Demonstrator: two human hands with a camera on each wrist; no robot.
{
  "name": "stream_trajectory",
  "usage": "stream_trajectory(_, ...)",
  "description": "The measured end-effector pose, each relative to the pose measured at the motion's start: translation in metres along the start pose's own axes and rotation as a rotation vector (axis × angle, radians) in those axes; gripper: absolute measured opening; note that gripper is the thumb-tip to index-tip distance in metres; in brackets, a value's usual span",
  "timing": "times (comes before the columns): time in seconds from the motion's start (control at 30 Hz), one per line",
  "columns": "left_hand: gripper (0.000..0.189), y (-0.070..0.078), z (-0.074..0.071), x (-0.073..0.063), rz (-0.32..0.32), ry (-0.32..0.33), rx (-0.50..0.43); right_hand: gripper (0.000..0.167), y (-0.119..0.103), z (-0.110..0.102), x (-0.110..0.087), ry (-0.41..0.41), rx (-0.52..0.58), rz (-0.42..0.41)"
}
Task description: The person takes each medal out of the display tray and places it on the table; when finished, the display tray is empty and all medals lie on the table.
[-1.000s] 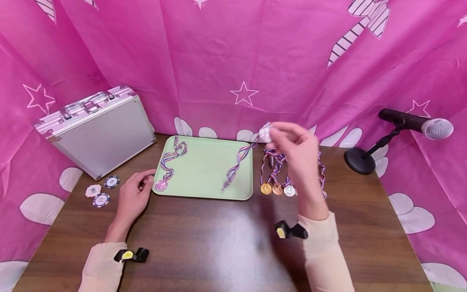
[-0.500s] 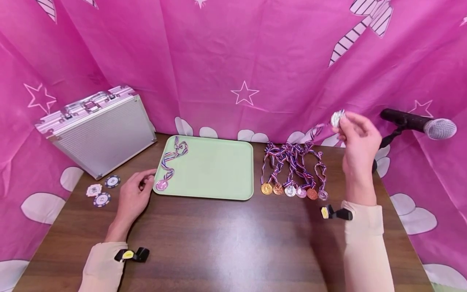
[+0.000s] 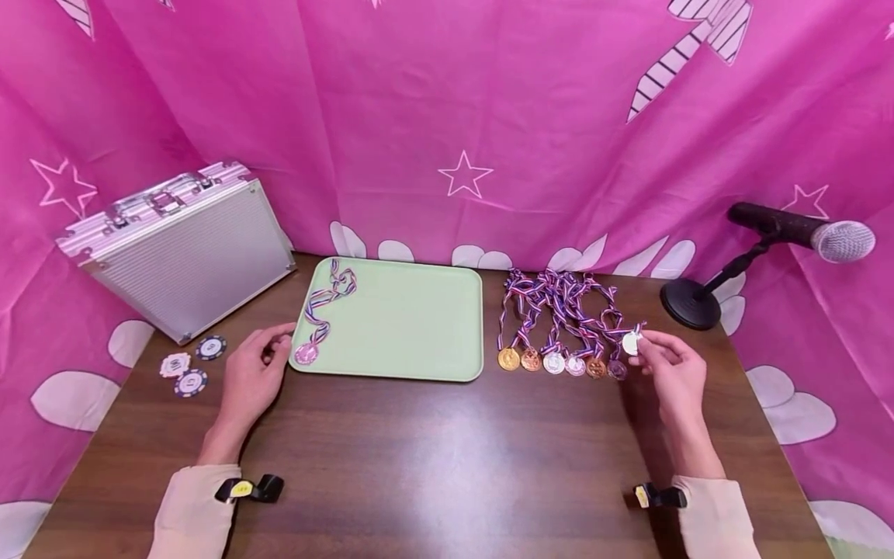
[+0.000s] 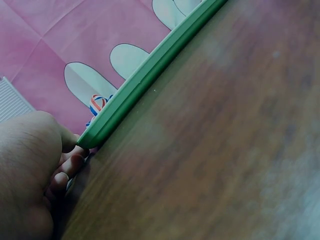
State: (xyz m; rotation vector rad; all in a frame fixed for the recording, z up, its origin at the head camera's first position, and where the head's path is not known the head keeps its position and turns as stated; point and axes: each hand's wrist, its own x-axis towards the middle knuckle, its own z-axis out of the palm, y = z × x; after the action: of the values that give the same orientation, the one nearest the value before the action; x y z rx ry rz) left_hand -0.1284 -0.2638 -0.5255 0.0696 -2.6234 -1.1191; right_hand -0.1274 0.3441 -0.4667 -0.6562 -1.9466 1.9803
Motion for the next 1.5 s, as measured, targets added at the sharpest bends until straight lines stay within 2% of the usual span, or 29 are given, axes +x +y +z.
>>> stream_trajectory(0.23,0.032,-0.003,0.002,-0.001,0.011,0.009,-0.001,0.015,0.022,-0.020,0.005,0.022,-0.150,0.007)
stream_trajectory(0.33,0.031,-0.003,0.004,-0.001,0.018,0.014,-0.004,0.009,0.029,-0.028,0.008,0.023,-0.220,-0.001)
stream_trajectory(0.53,0.032,-0.001,0.003,0.000,0.009,0.002,-0.001,0.028,0.036,-0.038,0.011,0.003,-0.513,-0.111)
stream_trajectory(0.63,0.033,0.000,0.002,0.000,0.004,0.001,-0.004,0.026,0.038,-0.039,0.012,0.008,-0.633,-0.167)
stream_trajectory(0.83,0.032,-0.001,0.001,0.000,0.006,0.007,-0.001,0.020,0.041,-0.038,0.011,0.031,-0.788,-0.270)
stream_trajectory(0.97,0.032,-0.002,0.002,0.001,0.012,0.011,-0.001,0.020,0.043,-0.037,0.011,0.045,-0.815,-0.277)
stream_trajectory(1.17,0.031,-0.003,0.002,0.001,0.018,0.019,0.000,0.023,0.044,-0.037,0.010,0.042,-0.796,-0.256)
stream_trajectory(1.37,0.031,-0.002,0.001,0.001,0.021,0.020,0.003,0.024,0.042,-0.037,0.007,0.052,-0.752,-0.239)
stream_trajectory(1.5,0.032,-0.001,0.001,0.000,0.016,0.011,0.003,0.024,0.042,-0.037,0.004,0.090,-0.682,-0.224)
